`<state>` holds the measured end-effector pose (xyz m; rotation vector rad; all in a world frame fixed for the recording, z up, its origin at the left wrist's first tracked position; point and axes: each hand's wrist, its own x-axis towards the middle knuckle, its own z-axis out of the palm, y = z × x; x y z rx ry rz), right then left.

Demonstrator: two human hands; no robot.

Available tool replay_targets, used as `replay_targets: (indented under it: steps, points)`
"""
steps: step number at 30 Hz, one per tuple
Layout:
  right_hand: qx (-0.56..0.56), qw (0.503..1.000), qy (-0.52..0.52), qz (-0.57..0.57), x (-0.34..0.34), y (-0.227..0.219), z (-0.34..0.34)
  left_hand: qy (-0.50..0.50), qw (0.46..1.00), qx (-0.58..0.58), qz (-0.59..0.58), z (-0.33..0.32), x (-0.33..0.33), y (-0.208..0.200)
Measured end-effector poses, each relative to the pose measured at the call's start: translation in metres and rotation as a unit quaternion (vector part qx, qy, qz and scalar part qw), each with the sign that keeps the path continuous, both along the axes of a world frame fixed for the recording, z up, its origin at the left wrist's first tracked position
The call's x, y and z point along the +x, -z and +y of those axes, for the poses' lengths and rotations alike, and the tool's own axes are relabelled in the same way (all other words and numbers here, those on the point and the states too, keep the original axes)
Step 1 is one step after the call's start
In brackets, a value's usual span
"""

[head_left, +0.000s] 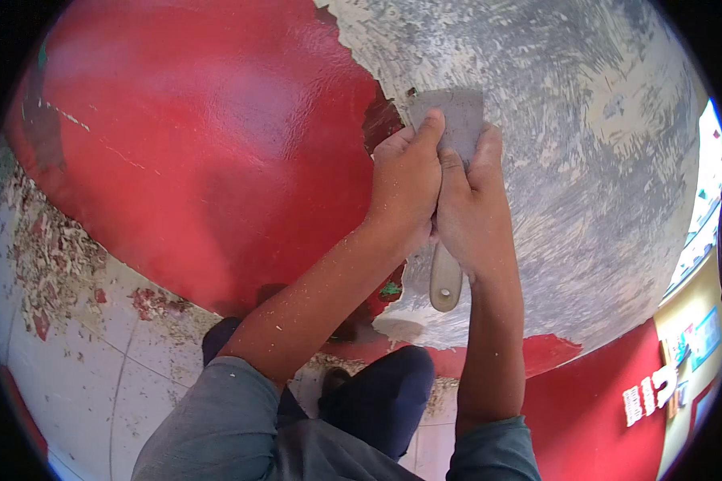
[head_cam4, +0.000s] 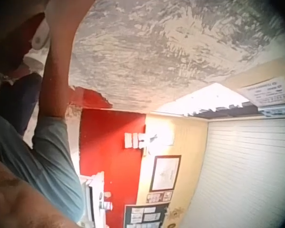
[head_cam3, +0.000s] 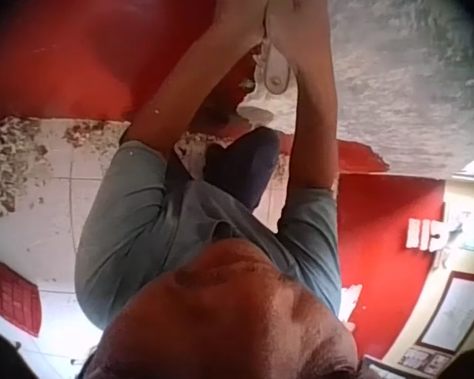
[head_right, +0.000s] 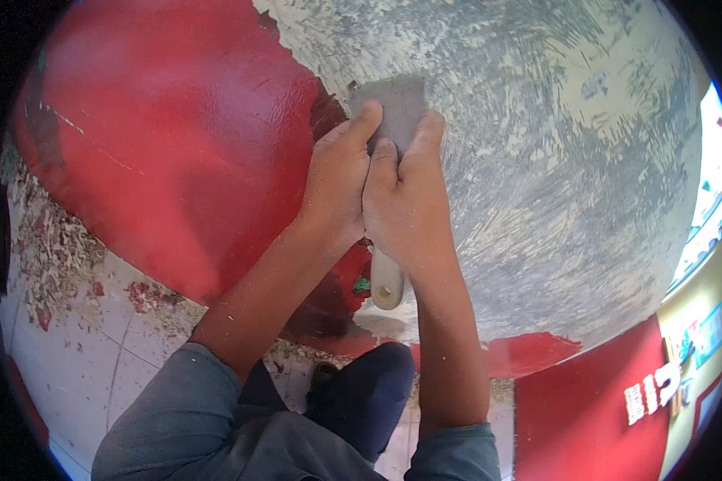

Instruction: Scrape old red and green paint off a wall using a metal putty knife.

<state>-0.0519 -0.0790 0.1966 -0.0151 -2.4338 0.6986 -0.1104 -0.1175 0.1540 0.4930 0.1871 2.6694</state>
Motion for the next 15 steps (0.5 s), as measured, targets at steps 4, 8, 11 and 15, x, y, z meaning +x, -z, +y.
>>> replay_targets:
  steps: [4,8,11,15]
  points:
    - [-0.087,0.995,0.015,-0.052,0.035,0.025,0.029,-0.027,0.997,-0.077,0.004,0.029,0.029,0.030]
    - [-0.045,0.998,0.037,-0.031,0.044,0.038,0.039,-0.021,0.992,-0.123,-0.006,0.045,0.039,0.045]
    - [-0.026,0.999,0.035,-0.020,0.034,0.038,0.038,-0.034,0.991,-0.132,0.003,0.048,0.030,0.045]
    - [-0.025,0.998,0.049,-0.021,0.026,0.031,0.032,-0.036,0.995,-0.092,0.014,0.038,0.020,0.032]
